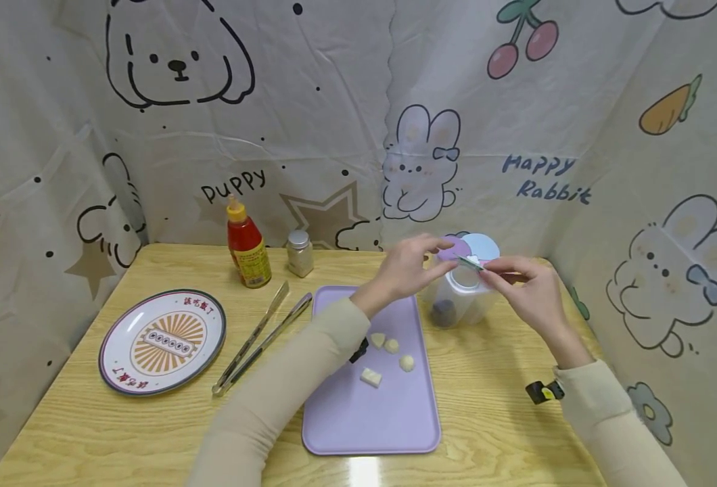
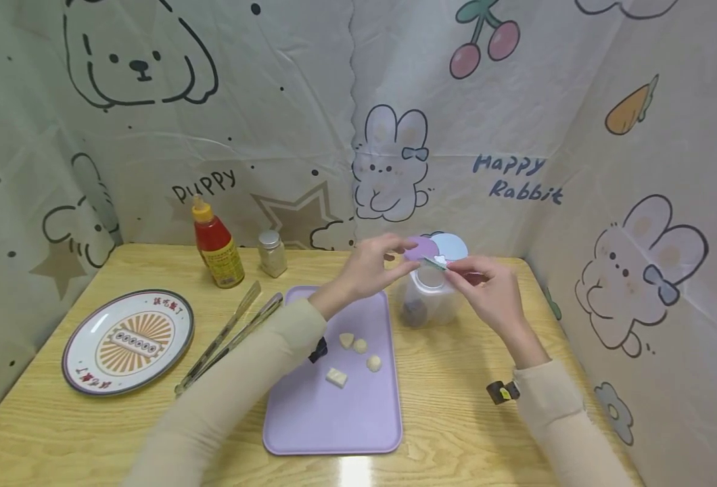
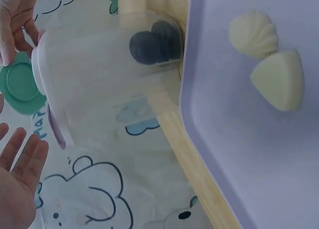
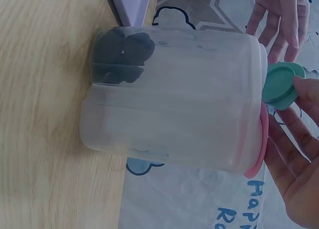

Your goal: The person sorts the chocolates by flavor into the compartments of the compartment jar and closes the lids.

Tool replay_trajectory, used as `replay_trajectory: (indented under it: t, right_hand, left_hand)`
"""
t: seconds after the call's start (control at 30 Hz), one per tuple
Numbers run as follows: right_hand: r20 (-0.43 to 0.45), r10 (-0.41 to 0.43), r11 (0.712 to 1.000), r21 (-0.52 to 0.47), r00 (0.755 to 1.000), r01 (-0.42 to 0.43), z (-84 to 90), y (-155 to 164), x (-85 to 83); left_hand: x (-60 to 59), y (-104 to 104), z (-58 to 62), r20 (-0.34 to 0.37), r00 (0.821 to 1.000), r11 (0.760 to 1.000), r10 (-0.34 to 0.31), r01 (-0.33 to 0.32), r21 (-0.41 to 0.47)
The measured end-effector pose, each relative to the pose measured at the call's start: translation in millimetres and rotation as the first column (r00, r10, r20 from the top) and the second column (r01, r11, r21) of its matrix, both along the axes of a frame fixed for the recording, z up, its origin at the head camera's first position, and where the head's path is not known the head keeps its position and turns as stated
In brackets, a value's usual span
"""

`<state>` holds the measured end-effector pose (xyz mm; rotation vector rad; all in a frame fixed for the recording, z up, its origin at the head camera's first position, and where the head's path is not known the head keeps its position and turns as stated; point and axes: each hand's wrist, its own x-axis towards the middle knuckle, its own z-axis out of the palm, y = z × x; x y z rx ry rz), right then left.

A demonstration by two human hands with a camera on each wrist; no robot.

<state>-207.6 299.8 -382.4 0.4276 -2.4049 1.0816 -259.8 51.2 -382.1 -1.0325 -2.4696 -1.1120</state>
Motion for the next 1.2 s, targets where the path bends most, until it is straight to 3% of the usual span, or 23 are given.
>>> replay_trajectory:
  t: [0.13,0.33,0.63,0.87,1.2]
  right_hand:
    - [-0.06,0.045,0.999,0.03,0.997,-0.043,-3.9,-1,1.5]
    - [-0.111,0.118,0.992,0.058,0.987,-0.112,-9.0,0,1.7]
    - [-0.11,0.157,0.979,0.148,0.981,-0.141,-14.4,1,1.7]
    - [-0.121,0.16,0.974,0.18,0.98,-0.137,-18.6,-1,2.6]
    - [-0.153,0.112,0.981,0.174,0.982,-0.085,-23.3,-5,4.1]
  left_hand:
    - [0.3,6,-2.0,-0.006,1.0,1.0,-0.025,0.025,0.001]
    - [2.0,9,-4.5,-0.015,1.0,0.997,-0.017,0.016,-0.075]
    - [4.2,5,-9.0,0.007,0.999,0.982,-0.047,0.048,-0.183]
    - [4.4,4,-15.9,-0.013,0.997,0.982,-0.07,0.067,-0.179]
    - [5.2,6,-22.7,-0.039,0.998,0.985,-0.05,0.043,-0.165]
